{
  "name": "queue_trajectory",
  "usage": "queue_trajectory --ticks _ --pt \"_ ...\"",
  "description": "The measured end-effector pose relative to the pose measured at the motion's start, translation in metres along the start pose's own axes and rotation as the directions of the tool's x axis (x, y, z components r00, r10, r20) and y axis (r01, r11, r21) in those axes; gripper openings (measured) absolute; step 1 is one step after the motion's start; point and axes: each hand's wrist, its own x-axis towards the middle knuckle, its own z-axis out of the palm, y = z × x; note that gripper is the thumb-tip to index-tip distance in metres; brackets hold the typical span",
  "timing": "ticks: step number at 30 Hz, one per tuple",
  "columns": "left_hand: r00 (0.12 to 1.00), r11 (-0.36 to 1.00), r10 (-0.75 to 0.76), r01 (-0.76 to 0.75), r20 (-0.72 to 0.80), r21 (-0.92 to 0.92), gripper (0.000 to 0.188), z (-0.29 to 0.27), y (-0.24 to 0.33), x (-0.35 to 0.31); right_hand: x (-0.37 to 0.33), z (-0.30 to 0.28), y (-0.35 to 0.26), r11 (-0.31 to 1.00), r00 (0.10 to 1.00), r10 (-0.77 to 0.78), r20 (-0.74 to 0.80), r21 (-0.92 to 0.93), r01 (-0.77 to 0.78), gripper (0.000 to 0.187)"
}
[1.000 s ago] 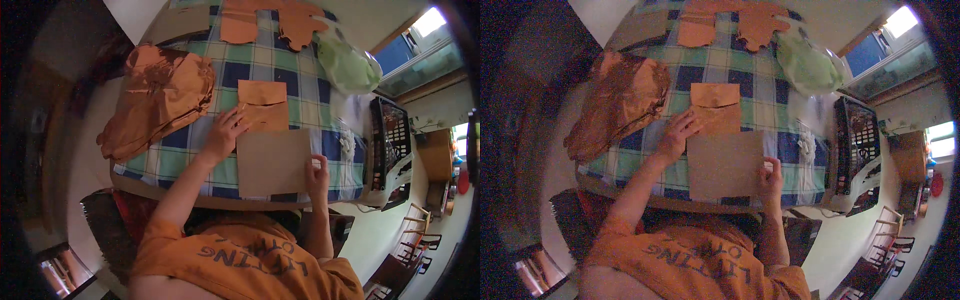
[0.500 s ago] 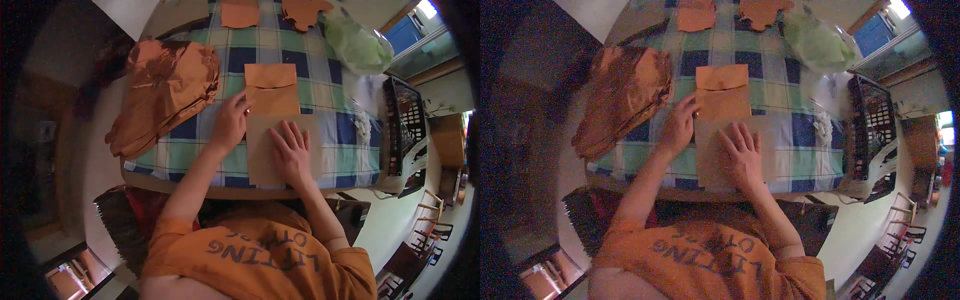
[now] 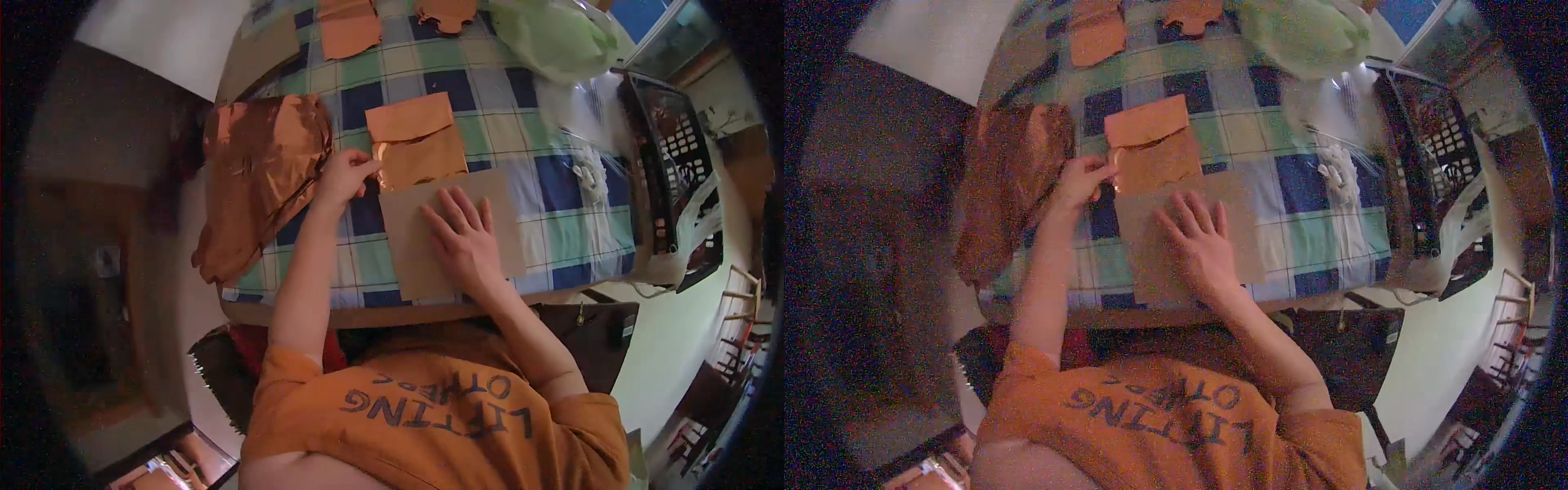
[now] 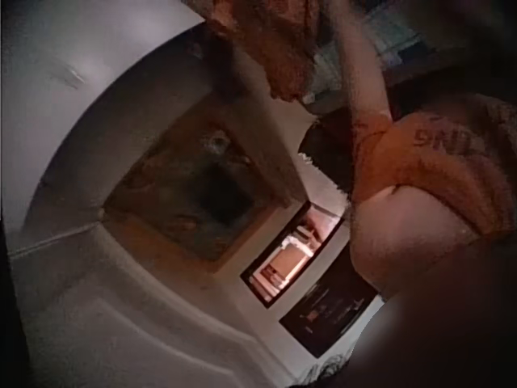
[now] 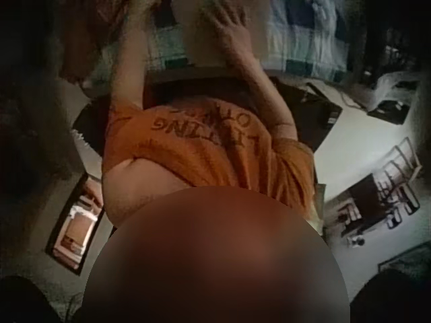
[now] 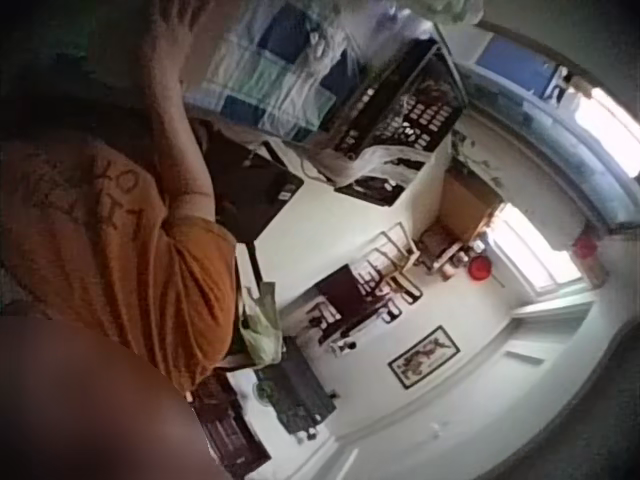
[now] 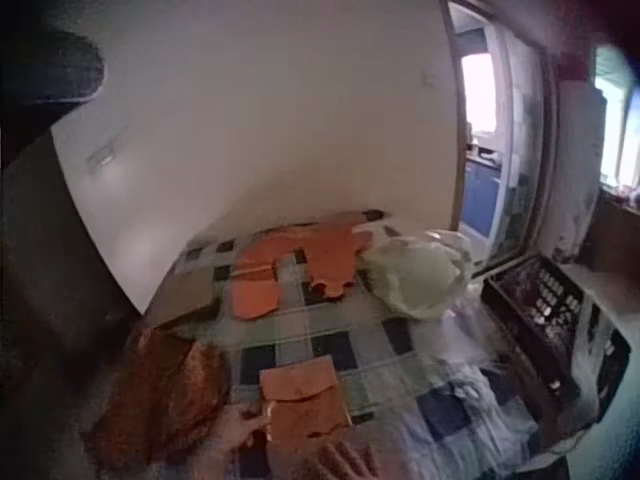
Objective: Wrapping a square cardboard piece with metallic paper by folding it.
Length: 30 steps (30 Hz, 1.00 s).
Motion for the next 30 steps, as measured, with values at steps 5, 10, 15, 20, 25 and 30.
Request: queue_trajectory --ticks 5,10,15,20,25,30 --pt "0.974 0.947 0.154 -0.096 -0.169 0.306 0.031 0.011 -0.005 -0.004 0.004 -0.015 0.017 0.979 0.998 0.050 -0.037 0.199 -0.042 0.041" --pt "0.677 0.590 0.703 -0.384 -0.217 0.711 0.034 0.059 0.017 -0.020 0.040 -0.041 0.063 0.973 0.966 0.163 -0.199 0.195 -0.124 0.041" --pt "0.633 0.402 0.773 -0.551 0.052 0.732 0.040 0.079 0.001 -0.003 0.056 -0.043 0.075 0.990 0.988 0.136 -0.072 0.053 -0.133 0.030" --pt "0.673 0.471 0.739 -0.551 0.034 0.688 0.043 0.080 -0.001 0.000 0.048 -0.054 0.081 0.991 0.976 0.124 0.177 0.027 -0.131 0.016" --pt "0.639 0.488 0.769 -0.608 0.020 0.626 0.043 0.081 -0.003 0.003 0.058 -0.035 0.086 0.963 0.992 0.110 0.068 0.238 -0.123 0.014" --pt "0.609 0.429 0.793 -0.595 0.032 0.680 0.048 0.080 -0.002 0.002 0.070 -0.025 0.078 0.940 0.959 0.228 0.166 0.221 -0.261 0.020"
